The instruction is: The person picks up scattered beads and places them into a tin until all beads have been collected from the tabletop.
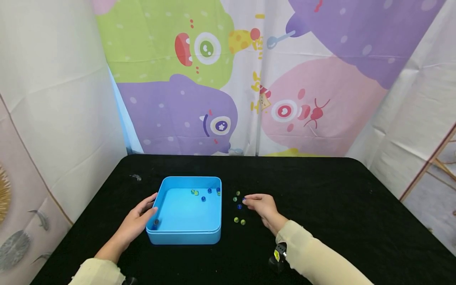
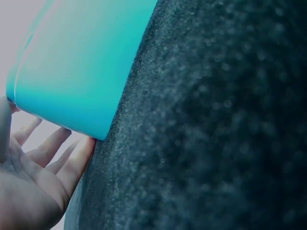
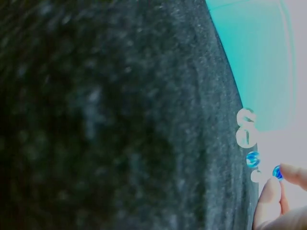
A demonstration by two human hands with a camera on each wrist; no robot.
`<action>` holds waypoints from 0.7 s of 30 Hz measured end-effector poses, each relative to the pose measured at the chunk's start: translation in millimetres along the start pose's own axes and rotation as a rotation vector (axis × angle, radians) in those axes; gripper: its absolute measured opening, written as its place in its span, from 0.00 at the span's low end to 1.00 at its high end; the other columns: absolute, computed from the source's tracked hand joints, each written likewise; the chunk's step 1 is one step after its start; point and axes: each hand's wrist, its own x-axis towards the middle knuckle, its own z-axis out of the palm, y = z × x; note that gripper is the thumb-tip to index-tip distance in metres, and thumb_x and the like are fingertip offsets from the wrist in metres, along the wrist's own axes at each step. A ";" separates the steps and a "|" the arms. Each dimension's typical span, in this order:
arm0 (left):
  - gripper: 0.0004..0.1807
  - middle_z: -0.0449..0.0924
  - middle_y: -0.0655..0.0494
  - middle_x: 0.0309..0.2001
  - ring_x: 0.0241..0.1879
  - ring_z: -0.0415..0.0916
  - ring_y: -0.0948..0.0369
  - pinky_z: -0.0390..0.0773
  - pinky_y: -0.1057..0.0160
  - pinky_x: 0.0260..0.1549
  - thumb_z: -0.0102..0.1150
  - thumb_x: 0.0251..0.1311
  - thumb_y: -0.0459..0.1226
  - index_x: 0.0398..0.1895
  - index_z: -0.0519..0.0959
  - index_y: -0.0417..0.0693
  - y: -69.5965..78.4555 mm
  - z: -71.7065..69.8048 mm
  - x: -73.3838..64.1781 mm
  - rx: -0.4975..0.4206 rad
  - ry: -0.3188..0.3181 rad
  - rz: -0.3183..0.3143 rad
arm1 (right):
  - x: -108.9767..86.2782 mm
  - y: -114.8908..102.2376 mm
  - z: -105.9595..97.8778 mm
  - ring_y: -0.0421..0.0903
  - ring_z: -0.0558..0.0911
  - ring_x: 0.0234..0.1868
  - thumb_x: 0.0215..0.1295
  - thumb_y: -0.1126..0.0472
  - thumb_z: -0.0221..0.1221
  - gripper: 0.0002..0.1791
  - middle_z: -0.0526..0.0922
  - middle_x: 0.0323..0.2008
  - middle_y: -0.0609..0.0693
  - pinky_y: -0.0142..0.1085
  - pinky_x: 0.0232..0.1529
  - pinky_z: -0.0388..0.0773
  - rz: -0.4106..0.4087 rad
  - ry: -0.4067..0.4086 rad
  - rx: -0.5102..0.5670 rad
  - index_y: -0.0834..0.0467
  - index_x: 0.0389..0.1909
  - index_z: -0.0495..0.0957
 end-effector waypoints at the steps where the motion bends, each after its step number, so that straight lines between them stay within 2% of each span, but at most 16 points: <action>1: 0.32 0.53 0.33 0.66 0.62 0.56 0.36 0.66 0.37 0.52 0.40 0.70 0.48 0.73 0.47 0.49 -0.1 0.0 -0.1 0.000 0.001 -0.001 | 0.0 -0.7 0.6 0.47 0.81 0.40 0.58 0.62 0.63 0.11 0.82 0.42 0.54 0.46 0.51 0.74 -0.006 0.000 0.005 0.62 0.41 0.81; 15: 0.32 0.53 0.34 0.66 0.62 0.56 0.36 0.66 0.37 0.52 0.39 0.70 0.47 0.73 0.47 0.49 0.0 0.4 -0.2 -0.004 0.008 -0.001 | -0.6 -13.0 8.9 0.50 0.81 0.40 0.57 0.63 0.64 0.11 0.83 0.39 0.53 0.44 0.49 0.76 -0.074 0.023 0.040 0.63 0.40 0.82; 21: 0.32 0.53 0.33 0.66 0.62 0.56 0.36 0.66 0.36 0.52 0.39 0.70 0.48 0.73 0.47 0.49 0.8 1.1 -0.9 0.003 0.011 0.004 | -0.7 -20.1 12.4 0.48 0.81 0.39 0.57 0.62 0.63 0.10 0.82 0.40 0.53 0.44 0.50 0.75 -0.071 0.018 0.037 0.61 0.40 0.82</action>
